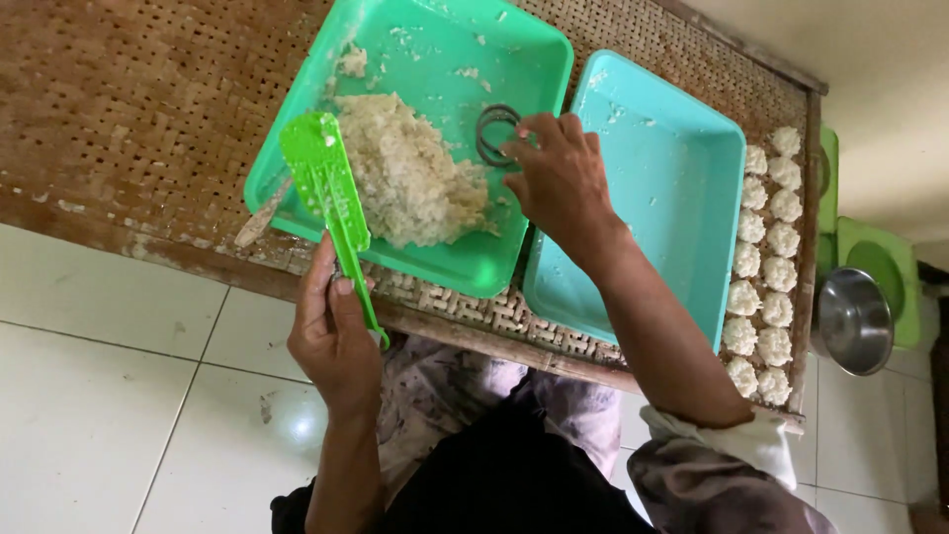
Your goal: Shaping small food patties from a paste using a fork and spatula and placing them on a drying rack
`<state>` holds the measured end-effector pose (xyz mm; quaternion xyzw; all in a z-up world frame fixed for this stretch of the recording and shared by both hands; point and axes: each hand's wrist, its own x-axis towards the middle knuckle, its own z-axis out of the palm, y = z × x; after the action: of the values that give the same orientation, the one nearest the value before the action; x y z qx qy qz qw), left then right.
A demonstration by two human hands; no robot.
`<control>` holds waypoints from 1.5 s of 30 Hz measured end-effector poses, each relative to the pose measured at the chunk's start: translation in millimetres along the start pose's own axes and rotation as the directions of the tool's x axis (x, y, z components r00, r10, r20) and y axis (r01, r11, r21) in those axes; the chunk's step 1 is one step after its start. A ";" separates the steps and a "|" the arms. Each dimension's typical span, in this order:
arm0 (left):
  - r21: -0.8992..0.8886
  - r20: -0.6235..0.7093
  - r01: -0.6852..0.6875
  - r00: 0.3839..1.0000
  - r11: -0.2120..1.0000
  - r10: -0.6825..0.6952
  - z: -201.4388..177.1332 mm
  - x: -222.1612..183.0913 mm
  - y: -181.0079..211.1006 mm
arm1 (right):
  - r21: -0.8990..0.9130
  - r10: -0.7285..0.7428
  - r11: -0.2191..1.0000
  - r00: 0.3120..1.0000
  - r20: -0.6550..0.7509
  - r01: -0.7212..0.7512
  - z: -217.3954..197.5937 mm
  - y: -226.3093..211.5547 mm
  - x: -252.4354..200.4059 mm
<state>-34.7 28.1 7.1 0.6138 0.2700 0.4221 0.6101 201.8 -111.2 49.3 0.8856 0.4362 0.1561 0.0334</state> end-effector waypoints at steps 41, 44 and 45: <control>0.052 0.109 0.079 0.991 0.996 -0.084 -2.3 -0.4 26.8 | 0.197 -0.098 0.979 0.953 0.287 0.041 58.1 64.5 75.7; 0.026 0.128 0.091 0.987 0.996 -0.094 -1.8 -4.6 26.1 | 0.468 -0.132 0.881 0.986 0.101 0.070 -13.5 71.3 37.6; 0.001 0.140 0.082 0.987 0.997 -0.082 0.1 -4.1 25.8 | 0.467 -0.164 0.870 0.986 -0.028 0.158 -44.6 71.6 24.7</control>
<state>-41.4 21.7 31.6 0.6289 0.2506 0.3531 0.6458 256.8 -139.6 111.7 0.8291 0.5328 0.0376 -0.1652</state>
